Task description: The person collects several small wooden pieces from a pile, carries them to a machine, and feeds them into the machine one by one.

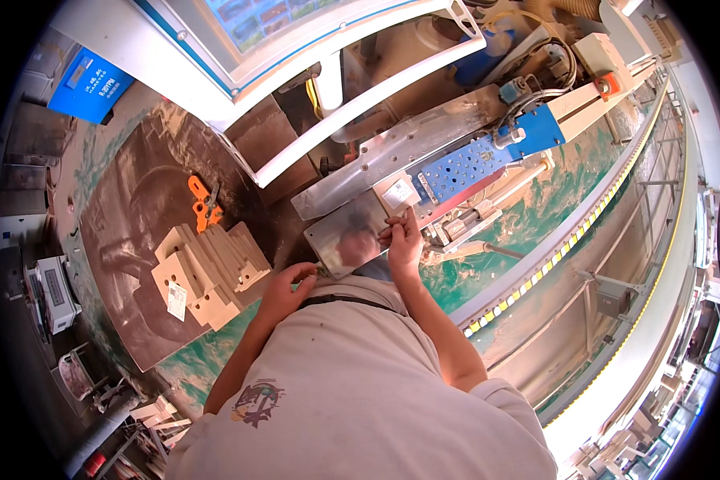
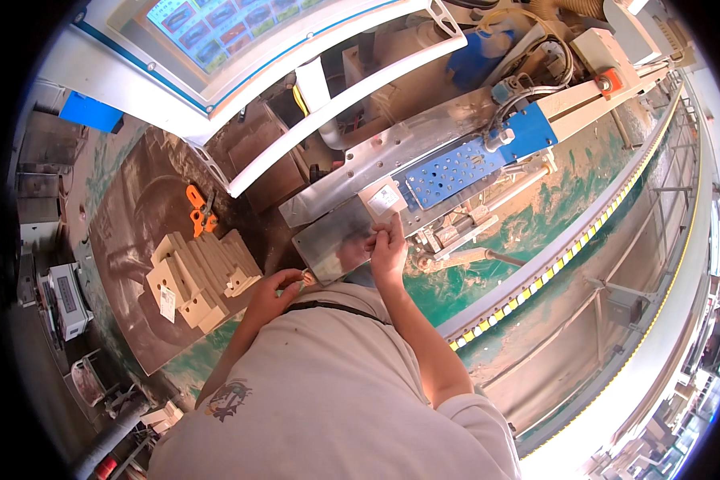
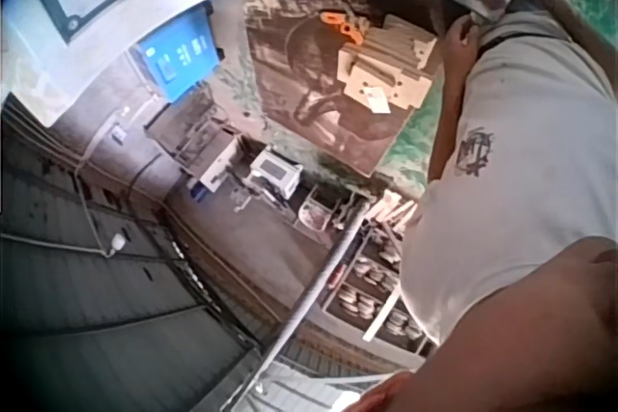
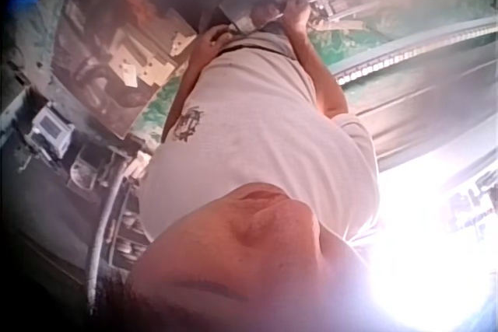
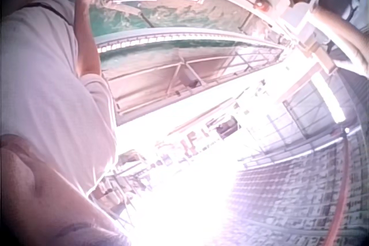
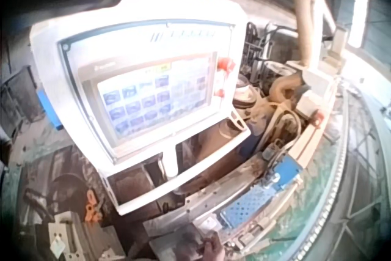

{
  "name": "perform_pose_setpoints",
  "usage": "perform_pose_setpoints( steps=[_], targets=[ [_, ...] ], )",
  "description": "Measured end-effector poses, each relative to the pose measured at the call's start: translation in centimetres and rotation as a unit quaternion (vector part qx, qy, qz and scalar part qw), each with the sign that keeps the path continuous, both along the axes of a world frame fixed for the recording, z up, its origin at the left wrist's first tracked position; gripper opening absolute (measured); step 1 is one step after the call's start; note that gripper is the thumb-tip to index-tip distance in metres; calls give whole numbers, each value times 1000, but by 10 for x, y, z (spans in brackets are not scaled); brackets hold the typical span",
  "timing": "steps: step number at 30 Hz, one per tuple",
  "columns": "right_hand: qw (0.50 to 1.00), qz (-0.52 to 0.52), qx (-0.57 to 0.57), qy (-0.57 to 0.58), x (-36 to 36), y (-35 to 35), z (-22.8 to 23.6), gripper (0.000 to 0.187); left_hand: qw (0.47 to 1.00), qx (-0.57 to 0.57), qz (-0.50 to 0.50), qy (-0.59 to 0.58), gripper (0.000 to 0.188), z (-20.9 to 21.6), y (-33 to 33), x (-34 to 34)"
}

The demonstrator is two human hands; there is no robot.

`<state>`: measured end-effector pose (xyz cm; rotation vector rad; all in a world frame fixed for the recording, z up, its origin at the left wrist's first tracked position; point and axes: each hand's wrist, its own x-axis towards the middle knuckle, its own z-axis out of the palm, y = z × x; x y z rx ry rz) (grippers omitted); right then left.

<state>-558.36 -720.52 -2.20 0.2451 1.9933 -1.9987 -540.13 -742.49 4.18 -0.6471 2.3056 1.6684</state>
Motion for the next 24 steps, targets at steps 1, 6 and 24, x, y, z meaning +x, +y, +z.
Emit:
perform_pose_setpoints(
  steps=[1, 6, 24],
  targets=[
    [1000, 5, 8, 1, -1, 0, 1, 55, 1000, 0, -2, -4, 33, 1, -1, -2],
    [1000, -6, -9, -3, 1, 0, -2, 55, 1000, 5, 3, -3, 34, 4, 0, -3],
    [992, -8, -102, -70, 7, 1, 2, 69, 1000, -14, 6, -24, 34, 3, -4, 5]
  ],
)
